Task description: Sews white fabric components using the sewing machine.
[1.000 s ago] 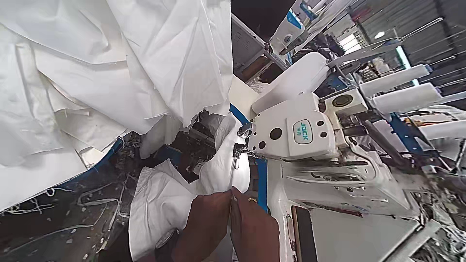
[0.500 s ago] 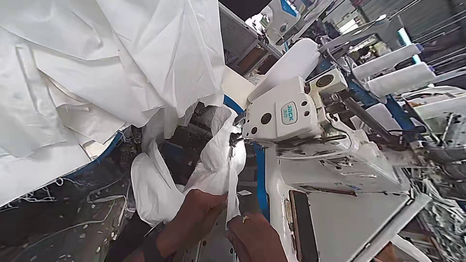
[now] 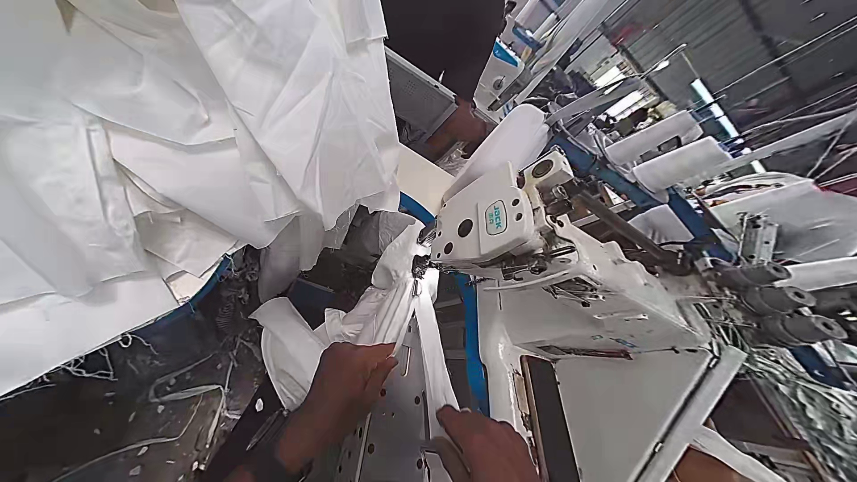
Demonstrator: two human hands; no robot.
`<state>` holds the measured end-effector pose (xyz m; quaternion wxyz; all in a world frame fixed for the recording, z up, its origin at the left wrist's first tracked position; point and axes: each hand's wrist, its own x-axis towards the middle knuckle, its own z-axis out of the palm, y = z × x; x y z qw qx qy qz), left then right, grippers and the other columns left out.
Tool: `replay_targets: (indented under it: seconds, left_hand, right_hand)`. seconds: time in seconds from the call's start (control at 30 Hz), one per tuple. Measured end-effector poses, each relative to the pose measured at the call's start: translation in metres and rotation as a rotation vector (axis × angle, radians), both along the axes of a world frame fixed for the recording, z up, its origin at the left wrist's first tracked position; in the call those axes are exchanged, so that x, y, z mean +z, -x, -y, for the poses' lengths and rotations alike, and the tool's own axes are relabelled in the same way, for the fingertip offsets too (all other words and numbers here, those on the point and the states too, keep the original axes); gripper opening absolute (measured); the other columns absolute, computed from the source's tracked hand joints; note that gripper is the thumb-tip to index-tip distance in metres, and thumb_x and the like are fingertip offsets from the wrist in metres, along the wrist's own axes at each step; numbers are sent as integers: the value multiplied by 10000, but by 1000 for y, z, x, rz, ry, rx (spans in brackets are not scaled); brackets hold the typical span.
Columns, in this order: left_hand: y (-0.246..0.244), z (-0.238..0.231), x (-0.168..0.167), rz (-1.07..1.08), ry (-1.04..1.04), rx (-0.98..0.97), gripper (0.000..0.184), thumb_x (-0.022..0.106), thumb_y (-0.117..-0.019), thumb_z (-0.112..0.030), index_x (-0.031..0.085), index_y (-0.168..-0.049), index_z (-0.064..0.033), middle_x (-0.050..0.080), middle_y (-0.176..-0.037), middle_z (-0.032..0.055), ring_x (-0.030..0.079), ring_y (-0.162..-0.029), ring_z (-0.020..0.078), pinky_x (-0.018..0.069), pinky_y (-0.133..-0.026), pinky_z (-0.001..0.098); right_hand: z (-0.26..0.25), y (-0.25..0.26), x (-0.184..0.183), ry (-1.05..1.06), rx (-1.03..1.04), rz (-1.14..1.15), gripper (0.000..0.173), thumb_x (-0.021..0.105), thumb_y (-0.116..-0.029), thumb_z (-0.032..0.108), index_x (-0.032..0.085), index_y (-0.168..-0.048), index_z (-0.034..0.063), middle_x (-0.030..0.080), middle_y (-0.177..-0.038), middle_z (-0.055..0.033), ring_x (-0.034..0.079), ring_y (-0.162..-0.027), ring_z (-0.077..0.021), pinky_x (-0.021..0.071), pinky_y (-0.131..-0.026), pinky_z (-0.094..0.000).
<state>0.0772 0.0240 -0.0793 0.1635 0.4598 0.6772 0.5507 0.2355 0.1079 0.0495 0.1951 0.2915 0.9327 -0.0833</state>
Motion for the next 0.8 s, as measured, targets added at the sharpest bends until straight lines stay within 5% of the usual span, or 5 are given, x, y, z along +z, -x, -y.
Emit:
replay_targets:
  seconds: [0.1, 0.17, 0.43, 0.67, 0.8]
  left_hand:
    - [9, 11, 5, -149, 40, -19, 273, 564, -989, -199, 783, -958, -39, 675, -641, 116, 677, -574, 292, 517, -541, 514]
    - [-7, 12, 16, -246, 11, 8, 264, 567, -972, -192, 758, -871, -41, 616, -563, 106, 644, -502, 284, 498, -466, 491]
    - [-43, -7, -16, -109, -170, 187, 293, 538, -943, -161, 803, -968, -38, 596, -513, 52, 561, -420, 164, 434, -421, 341]
    - [-26, -11, -5, -231, -74, 142, 319, 533, -931, -168, 798, -1052, -39, 528, -473, 35, 532, -384, 200, 411, -380, 373]
    - [-19, -14, 0, -160, -53, 64, 319, 535, -959, -148, 769, -1124, -8, 558, -504, 71, 573, -424, 243, 452, -420, 409]
  right_hand:
    - [-30, -41, -20, 168, 46, -20, 221, 660, -943, 136, 717, -869, -64, 688, -778, -242, 694, -770, -447, 512, -703, -639]
    - [-32, -51, -2, 12, 142, -134, 153, 678, -913, 94, 753, -895, -39, 724, -801, -219, 724, -781, -425, 535, -746, -627]
    - [24, -15, -16, -100, 322, -246, 242, 626, -936, 162, 686, -739, 34, 611, -545, -115, 646, -506, -292, 480, -494, -441]
    - [21, -7, -16, -125, 267, -220, 228, 593, -963, 149, 694, -808, 16, 653, -657, -139, 679, -593, -308, 516, -522, -438]
    - [31, 2, -23, -298, 160, -237, 231, 593, -956, 175, 686, -807, 24, 612, -542, -123, 650, -467, -299, 462, -396, -419]
